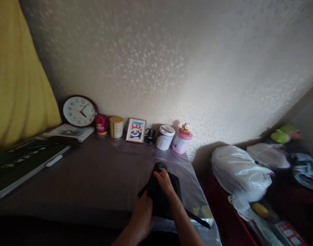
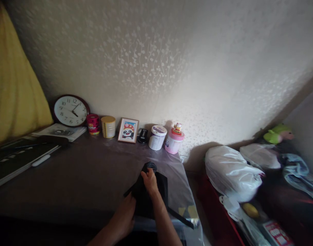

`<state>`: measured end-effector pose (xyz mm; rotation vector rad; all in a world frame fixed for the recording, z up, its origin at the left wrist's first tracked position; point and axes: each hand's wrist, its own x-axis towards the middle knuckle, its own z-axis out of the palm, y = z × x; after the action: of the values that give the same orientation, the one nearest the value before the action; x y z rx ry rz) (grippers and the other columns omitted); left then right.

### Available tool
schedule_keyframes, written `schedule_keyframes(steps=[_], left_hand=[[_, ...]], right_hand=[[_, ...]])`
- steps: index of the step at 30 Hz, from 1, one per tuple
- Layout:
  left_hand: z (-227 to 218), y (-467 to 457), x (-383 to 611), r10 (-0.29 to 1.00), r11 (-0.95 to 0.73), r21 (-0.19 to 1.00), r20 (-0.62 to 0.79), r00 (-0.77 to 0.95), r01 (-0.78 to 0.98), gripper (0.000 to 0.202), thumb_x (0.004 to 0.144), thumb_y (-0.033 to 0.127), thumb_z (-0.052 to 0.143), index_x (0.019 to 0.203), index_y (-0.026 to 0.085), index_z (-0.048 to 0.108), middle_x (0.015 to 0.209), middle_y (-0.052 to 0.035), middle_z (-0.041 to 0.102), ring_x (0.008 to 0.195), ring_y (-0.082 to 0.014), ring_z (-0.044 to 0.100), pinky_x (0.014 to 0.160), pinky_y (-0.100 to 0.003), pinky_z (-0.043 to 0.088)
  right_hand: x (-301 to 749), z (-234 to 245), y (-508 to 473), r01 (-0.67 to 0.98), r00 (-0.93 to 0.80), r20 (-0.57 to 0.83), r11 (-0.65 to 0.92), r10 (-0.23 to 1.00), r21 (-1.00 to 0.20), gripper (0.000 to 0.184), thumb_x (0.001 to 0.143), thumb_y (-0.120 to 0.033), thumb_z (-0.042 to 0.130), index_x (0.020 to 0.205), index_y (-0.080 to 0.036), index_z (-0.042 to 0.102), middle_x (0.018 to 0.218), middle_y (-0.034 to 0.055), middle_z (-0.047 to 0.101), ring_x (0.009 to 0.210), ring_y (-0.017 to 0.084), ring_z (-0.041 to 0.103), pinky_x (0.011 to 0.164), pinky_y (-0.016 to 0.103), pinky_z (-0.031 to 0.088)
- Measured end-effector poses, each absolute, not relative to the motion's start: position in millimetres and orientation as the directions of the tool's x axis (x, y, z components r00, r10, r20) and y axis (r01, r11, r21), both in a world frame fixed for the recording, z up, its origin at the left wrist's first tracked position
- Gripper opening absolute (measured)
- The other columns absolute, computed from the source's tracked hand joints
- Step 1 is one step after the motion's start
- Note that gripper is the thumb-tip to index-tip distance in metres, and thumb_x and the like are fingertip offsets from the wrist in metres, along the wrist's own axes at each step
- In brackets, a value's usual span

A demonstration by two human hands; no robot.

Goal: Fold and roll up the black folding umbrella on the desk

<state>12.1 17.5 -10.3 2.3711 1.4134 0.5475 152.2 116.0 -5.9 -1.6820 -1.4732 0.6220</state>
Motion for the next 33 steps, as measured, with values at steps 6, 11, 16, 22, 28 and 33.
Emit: schedule_keyframes(steps=[6, 11, 16, 22, 28, 33], left_hand=[[-9.4, 13.8, 3.7, 0.89, -0.444, 0.511, 0.158, 0.427, 0.736, 0.073, 0.058, 0.003, 0.047, 0.13, 0.01, 0.037, 0.133, -0.0139, 0.047, 0.123, -0.0219, 0.043, 0.103, -0.034, 0.035], [-31.6, 6.2, -7.6, 0.909, -0.399, 0.485, 0.098, 0.406, 0.778, 0.063, 0.072, 0.016, 0.049, 0.132, 0.007, 0.033, 0.134, -0.0181, 0.045, 0.122, -0.0248, 0.044, 0.101, -0.038, 0.038], [-34.4, -3.1, -12.8, 0.896, -0.436, 0.427, 0.284, 0.341, 0.792, 0.048, 0.08, 0.023, 0.044, 0.126, 0.012, 0.041, 0.126, -0.0153, 0.053, 0.115, -0.0258, 0.05, 0.095, -0.041, 0.043], [7.4, -0.1, 9.2, 0.766, -0.622, 0.312, 0.43, 0.477, 0.718, 0.048, 0.078, 0.013, 0.043, 0.125, 0.023, 0.044, 0.133, -0.007, 0.044, 0.124, -0.0249, 0.04, 0.101, -0.046, 0.036], [19.9, 4.3, 1.8, 0.801, -0.591, 0.327, 0.348, 0.487, 0.738, 0.02, 0.083, 0.015, 0.04, 0.084, 0.02, 0.06, 0.092, -0.0033, 0.06, 0.094, -0.0202, 0.055, 0.091, -0.043, 0.043], [24.9, 2.3, -1.3, 0.814, -0.57, 0.321, 0.346, 0.467, 0.757, 0.025, 0.086, 0.017, 0.035, 0.08, 0.019, 0.059, 0.085, -0.0047, 0.06, 0.087, -0.0203, 0.057, 0.08, -0.039, 0.047]], right_hand=[[145.5, 3.5, 112.0, 0.665, 0.22, 0.099, -0.074, 0.97, -0.743, 0.031, 0.076, -0.03, 0.056, 0.105, -0.017, 0.057, 0.07, 0.0021, 0.067, 0.073, 0.019, 0.065, 0.063, 0.027, 0.046], [139.6, 8.2, 110.5, 0.442, 0.121, -0.063, -0.111, 0.991, -0.89, 0.031, 0.082, -0.03, 0.046, 0.108, -0.014, 0.047, 0.071, 0.0026, 0.069, 0.062, 0.015, 0.066, 0.054, 0.024, 0.048], [136.9, 8.3, 110.2, 0.349, 0.074, -0.073, -0.094, 0.995, -0.932, 0.027, 0.082, -0.031, 0.044, 0.103, -0.015, 0.045, 0.072, 0.0038, 0.07, 0.061, 0.014, 0.067, 0.052, 0.023, 0.048], [137.2, 14.3, 107.7, 0.341, 0.058, -0.075, -0.091, 0.995, -0.936, 0.024, 0.081, -0.028, 0.045, 0.101, -0.016, 0.046, 0.073, 0.0032, 0.071, 0.063, 0.014, 0.067, 0.054, 0.024, 0.049], [135.7, 14.6, 108.1, 0.337, 0.06, -0.089, -0.104, 0.994, -0.936, 0.02, 0.081, -0.026, 0.043, 0.098, -0.016, 0.046, 0.072, 0.0034, 0.07, 0.062, 0.014, 0.067, 0.053, 0.022, 0.048], [136.3, 12.8, 108.2, 0.347, 0.054, -0.072, -0.086, 0.996, -0.934, 0.02, 0.08, -0.026, 0.044, 0.097, -0.016, 0.049, 0.071, 0.0036, 0.07, 0.062, 0.015, 0.067, 0.053, 0.023, 0.048]])
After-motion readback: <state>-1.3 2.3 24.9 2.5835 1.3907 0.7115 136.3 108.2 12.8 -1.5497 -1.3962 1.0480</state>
